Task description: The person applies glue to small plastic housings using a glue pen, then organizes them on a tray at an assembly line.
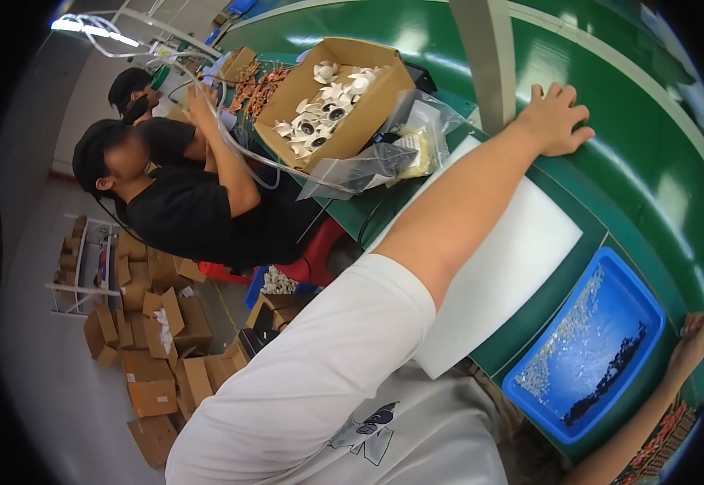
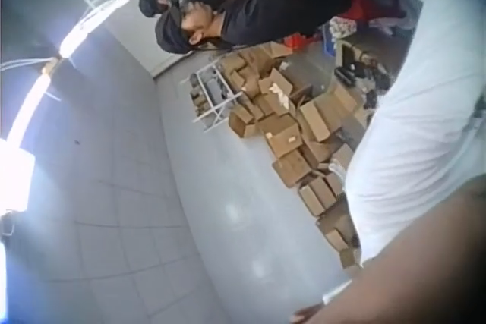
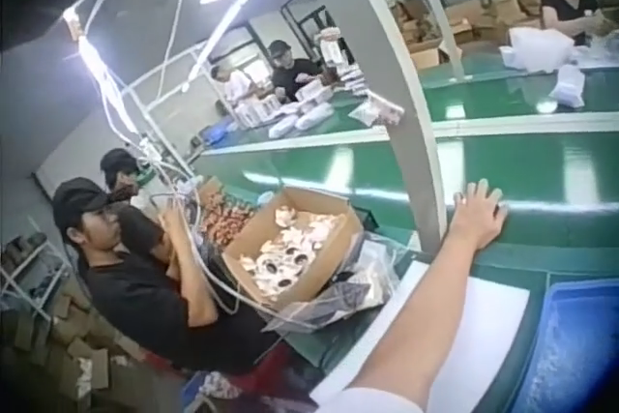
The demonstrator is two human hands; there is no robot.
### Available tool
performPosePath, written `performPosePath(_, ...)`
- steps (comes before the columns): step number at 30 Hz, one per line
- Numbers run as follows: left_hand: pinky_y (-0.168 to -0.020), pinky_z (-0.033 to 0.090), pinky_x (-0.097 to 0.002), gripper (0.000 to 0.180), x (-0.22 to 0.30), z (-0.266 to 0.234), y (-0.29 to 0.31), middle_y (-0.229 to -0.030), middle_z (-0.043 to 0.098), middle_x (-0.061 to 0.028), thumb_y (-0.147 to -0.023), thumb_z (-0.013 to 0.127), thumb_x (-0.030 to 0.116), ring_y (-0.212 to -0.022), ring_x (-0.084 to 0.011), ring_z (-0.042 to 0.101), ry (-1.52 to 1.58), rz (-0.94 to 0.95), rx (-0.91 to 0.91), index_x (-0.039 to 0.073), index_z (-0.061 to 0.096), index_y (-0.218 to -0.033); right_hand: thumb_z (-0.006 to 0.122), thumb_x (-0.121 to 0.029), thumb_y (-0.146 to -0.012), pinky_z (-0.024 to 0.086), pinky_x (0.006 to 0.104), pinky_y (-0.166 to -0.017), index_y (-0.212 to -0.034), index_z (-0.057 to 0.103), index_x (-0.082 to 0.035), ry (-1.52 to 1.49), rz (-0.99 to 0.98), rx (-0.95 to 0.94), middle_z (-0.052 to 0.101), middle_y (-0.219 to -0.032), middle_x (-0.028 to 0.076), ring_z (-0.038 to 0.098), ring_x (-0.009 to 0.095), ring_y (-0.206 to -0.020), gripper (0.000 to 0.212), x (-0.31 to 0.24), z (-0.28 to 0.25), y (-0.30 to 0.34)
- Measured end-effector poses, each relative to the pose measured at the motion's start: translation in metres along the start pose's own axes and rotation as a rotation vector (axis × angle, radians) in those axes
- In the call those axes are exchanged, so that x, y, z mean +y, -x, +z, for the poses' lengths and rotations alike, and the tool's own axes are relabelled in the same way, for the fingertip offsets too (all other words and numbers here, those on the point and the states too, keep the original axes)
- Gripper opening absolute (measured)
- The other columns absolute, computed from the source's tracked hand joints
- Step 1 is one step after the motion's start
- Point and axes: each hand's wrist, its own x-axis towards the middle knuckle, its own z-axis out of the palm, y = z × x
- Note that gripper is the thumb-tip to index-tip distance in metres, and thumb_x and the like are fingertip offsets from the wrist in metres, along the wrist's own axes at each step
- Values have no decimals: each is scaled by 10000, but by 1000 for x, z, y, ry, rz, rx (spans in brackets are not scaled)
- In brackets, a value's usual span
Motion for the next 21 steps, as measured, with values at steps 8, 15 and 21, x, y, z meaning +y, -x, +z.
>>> performPosePath(8, -982, 217, -570, 409, -3, 4, -4, -1217, 410, -146, -848, 444, 456, -1164, -327, 341, 11, -7, -10, 149, 562, -1092, 462, -250, -943, 294, 236, -550, -659, 394, -71, 18, 20, 47, 354, -611, 5, 322, 88, -563, 342, -17, 23, 9)
performPosePath(15, -935, 249, -523, 378, 1, 5, -6, -1131, 432, -110, -853, 453, 450, -1108, -280, 367, -21, 14, 55, 163, 563, -1072, 477, -253, -936, 300, 238, -545, -663, 397, -69, -8, -2, 74, 355, -613, 7, 332, 91, -559, 338, -18, 21, 11)
performPosePath(21, -983, 217, -562, 403, -3, -8, 0, -1218, 401, -123, -862, 435, 447, -1168, -294, 334, 7, -8, -88, 176, 531, -1144, 486, -250, -932, 301, 232, -532, -693, 402, -77, 11, -14, 77, 360, -618, 2, 344, 84, -555, 306, -17, 35, 13)
